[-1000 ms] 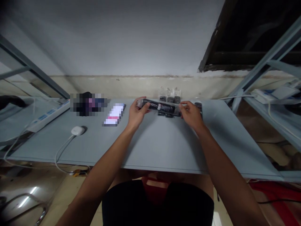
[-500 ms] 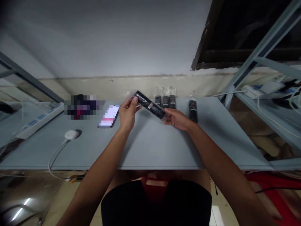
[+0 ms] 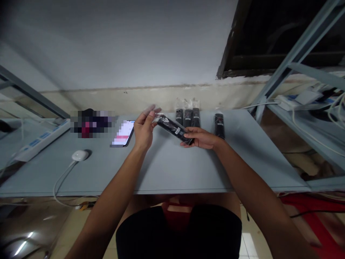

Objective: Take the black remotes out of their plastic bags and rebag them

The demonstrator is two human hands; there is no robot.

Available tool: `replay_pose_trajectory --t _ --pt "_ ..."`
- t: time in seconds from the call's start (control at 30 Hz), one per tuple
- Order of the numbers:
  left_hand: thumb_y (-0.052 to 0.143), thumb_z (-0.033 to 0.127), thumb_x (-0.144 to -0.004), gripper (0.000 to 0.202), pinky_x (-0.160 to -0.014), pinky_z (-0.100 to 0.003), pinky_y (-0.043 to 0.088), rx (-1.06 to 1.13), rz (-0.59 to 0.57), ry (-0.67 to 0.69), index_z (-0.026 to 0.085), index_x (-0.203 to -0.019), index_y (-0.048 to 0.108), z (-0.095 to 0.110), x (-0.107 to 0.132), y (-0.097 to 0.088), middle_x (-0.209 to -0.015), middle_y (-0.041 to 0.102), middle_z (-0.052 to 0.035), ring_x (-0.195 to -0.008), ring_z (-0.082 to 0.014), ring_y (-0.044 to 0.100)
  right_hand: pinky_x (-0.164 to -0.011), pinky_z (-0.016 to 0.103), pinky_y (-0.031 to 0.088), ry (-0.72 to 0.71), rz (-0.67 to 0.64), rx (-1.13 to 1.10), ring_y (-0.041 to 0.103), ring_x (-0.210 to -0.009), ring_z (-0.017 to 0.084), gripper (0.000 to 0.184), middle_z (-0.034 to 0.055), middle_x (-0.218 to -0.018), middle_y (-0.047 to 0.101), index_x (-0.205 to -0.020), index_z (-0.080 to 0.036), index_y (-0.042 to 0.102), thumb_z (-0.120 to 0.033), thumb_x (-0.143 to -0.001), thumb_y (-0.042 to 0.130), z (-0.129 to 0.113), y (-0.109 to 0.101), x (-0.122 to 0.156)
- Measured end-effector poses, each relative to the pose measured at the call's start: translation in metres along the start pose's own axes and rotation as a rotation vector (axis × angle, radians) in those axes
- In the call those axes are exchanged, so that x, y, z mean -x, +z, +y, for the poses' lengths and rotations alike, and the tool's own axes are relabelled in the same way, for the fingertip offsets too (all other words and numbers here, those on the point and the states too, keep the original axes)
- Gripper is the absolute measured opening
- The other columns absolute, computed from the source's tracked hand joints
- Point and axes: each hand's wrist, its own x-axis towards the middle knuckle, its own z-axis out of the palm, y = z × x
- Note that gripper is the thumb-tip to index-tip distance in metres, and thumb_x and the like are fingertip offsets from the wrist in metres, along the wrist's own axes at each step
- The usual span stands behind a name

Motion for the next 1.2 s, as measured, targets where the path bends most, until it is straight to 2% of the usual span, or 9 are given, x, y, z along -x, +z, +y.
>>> replay_pose_trajectory --t 0.23,0.33,0.43,0.5,0.6,0.7,0.8,0.97,1.2 --pt "0.068 0.061 -0.093 0.054 -0.083 -0.034 0.062 -0.066 0.113 0.047 0.026 -0.134 0.065 -0.009 -0.008 -0.011 -0.123 0.075 -0.0097 -0.102 -0.0218 0.074 -0.066 0.021 0.059 0.007 -0.061 0.169 0.077 -0.086 0.016 0.042 0.0095 -0.113 0.077 -0.110 -0.018 0.072 -0.032 -0.075 0.092 -0.006 -0.009 0.006" --pt "0.064 0.059 -0.096 0.061 -0.100 -0.042 0.058 -0.320 0.217 0.213 0.030 -0.149 0.051 -0.012 -0.010 -0.020 -0.140 0.066 -0.0113 -0.125 -0.0263 0.067 -0.063 0.020 0.054 -0.027 0.041 0.218 0.074 -0.083 0.015 0.040 0.0084 -0.108 0.078 -0.109 -0.019 0.075 -0.031 -0.075 0.093 -0.008 -0.014 0.008" --pt "0.064 0.054 -0.098 0.065 -0.119 -0.050 0.043 -0.684 0.246 0.474 0.029 -0.155 0.043 -0.005 -0.006 -0.024 -0.161 0.047 -0.0128 -0.149 -0.0309 0.045 -0.063 0.022 0.052 -0.040 0.109 0.267 0.072 -0.081 0.014 0.044 0.0080 -0.105 0.079 -0.113 -0.020 0.077 -0.032 -0.074 0.092 -0.009 -0.016 0.009" --pt "0.065 0.051 -0.098 0.062 -0.125 -0.053 0.034 -0.851 0.102 0.627 0.028 -0.153 0.048 0.001 -0.002 -0.021 -0.162 0.046 -0.0121 -0.153 -0.0324 0.039 -0.063 0.023 0.052 -0.036 0.114 0.306 0.071 -0.081 0.014 0.047 0.0087 -0.105 0.079 -0.116 -0.020 0.077 -0.034 -0.074 0.092 -0.009 -0.017 0.009" --pt "0.069 0.052 -0.095 0.060 -0.127 -0.053 0.031 -0.970 -0.316 0.756 0.027 -0.147 0.055 0.003 0.006 -0.010 -0.152 0.058 -0.0112 -0.148 -0.0314 0.046 -0.064 0.024 0.052 -0.040 0.100 0.368 0.070 -0.078 0.014 0.051 0.0097 -0.105 0.080 -0.121 -0.020 0.077 -0.036 -0.075 0.091 -0.011 -0.016 0.011" --pt "0.075 0.050 -0.091 0.069 -0.123 -0.053 0.037 -1.042 -0.684 0.714 0.027 -0.151 0.051 -0.004 0.013 0.000 -0.151 0.059 -0.0121 -0.143 -0.0305 0.053 -0.063 0.024 0.052 -0.044 0.103 0.391 0.071 -0.076 0.014 0.055 0.0091 -0.101 0.080 -0.125 -0.020 0.076 -0.037 -0.074 0.091 -0.012 -0.015 0.011" --pt "0.074 0.033 -0.094 0.062 -0.109 -0.047 0.050 -1.129 -0.832 0.573 0.026 -0.151 0.051 -0.013 0.016 0.001 -0.140 0.067 -0.0114 -0.127 -0.0277 0.065 -0.063 0.024 0.052 -0.011 0.096 0.411 0.073 -0.081 0.015 0.061 0.0088 -0.102 0.081 -0.130 -0.022 0.075 -0.037 -0.073 0.091 -0.013 -0.014 0.012" --pt "0.070 0.022 -0.094 0.052 -0.099 -0.042 0.055 -1.217 -0.812 0.461 0.022 -0.144 0.058 -0.015 0.012 -0.008 -0.134 0.070 -0.0112 -0.118 -0.0272 0.069 -0.062 0.025 0.053 -0.053 0.220 0.526 0.070 -0.073 0.015 0.045 0.0079 -0.088 0.080 -0.108 -0.018 0.081 -0.040 -0.071 0.092 -0.017 -0.016 0.014" --pt "0.062 0.030 -0.098 0.045 -0.089 -0.034 0.056 -1.218 -0.725 0.315 0.026 -0.143 0.060 -0.010 0.006 -0.021 -0.124 0.074 -0.0067 -0.106 -0.0229 0.072 -0.055 0.027 0.049 -0.434 0.564 0.436 0.058 -0.058 0.013 0.041 -0.0007 -0.066 0.066 -0.074 -0.018 0.070 -0.049 -0.063 0.095 -0.022 -0.028 0.011"
